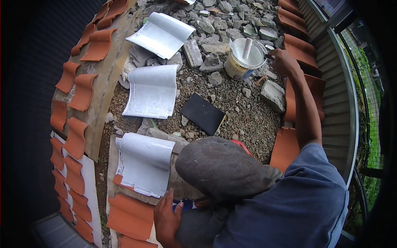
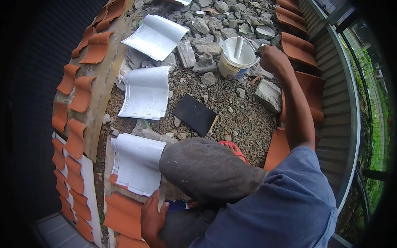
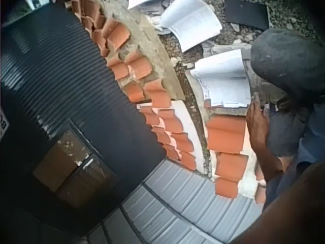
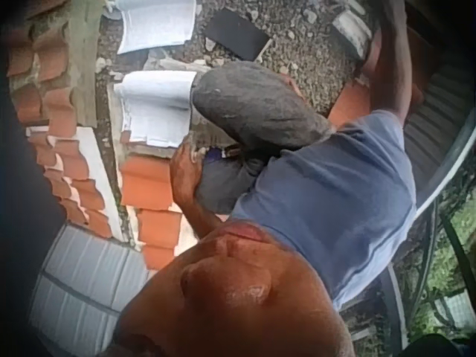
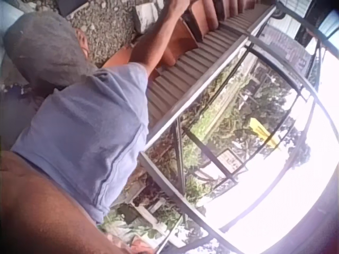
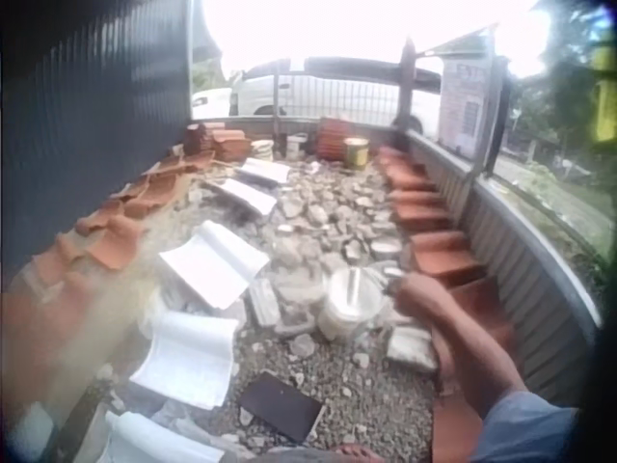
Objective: The person rubs roof tiles with sandpaper and paints them using a paint roller.
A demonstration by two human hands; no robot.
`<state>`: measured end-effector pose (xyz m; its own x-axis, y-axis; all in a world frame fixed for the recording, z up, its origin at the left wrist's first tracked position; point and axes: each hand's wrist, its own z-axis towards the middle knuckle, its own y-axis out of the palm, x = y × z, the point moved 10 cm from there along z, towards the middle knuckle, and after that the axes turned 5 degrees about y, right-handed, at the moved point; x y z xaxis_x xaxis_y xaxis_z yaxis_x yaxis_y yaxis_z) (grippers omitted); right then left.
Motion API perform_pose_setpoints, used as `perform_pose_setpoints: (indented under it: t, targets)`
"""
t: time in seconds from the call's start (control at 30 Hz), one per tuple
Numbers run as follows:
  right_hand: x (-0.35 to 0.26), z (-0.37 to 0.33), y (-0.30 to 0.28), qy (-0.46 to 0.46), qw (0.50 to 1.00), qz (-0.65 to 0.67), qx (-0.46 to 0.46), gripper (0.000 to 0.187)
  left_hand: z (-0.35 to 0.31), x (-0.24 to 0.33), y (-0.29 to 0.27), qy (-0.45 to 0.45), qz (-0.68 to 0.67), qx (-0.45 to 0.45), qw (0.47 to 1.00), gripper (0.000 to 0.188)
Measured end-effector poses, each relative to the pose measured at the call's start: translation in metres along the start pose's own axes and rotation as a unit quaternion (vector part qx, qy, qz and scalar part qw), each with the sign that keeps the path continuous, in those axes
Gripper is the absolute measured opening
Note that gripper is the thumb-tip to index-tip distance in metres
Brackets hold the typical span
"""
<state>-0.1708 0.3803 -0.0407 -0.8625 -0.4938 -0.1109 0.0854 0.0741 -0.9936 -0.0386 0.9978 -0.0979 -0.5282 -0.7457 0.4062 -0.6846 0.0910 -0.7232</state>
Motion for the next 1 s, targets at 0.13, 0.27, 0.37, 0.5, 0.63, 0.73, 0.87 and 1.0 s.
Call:
perform_pose_setpoints:
  t: [0.13,0.27,0.37,0.5,0.63,0.73,0.87,1.0]
  targets:
    - [-0.007,0.056,-0.008,-0.089,0.992,-0.071,-0.054,0.035,0.004,0.006,0.002,0.023,-0.022,-0.011,0.999,0.06]
    - [-0.007,0.112,0.031,-0.013,0.983,-0.066,-0.169,0.024,0.004,0.012,-0.001,0.052,-0.014,0.012,0.998,0.059]
    - [-0.01,0.116,0.044,-0.025,0.972,-0.135,-0.192,0.025,0.007,0.01,-0.001,0.036,-0.033,-0.001,0.999,0.06]
    - [-0.051,0.099,0.034,-0.072,0.969,-0.212,-0.102,0.03,0.0,-0.003,0.003,0.002,-0.02,-0.007,1.0,0.06]
    - [-0.041,0.078,0.004,-0.103,0.975,-0.191,-0.056,0.025,0.007,0.002,0.006,0.008,-0.029,-0.029,0.999,0.06]
    - [-0.042,0.092,0.023,-0.085,0.967,-0.211,-0.111,0.028,0.013,0.006,0.009,0.02,-0.024,-0.034,0.999,0.06]
    - [-0.027,0.082,0.016,-0.034,0.967,-0.233,-0.094,0.032,0.016,0.015,0.008,0.028,-0.025,-0.022,0.999,0.058]
    - [-0.039,0.046,-0.018,-0.02,0.983,-0.182,-0.011,0.031,0.003,0.014,-0.002,0.006,-0.037,0.014,0.999,0.058]
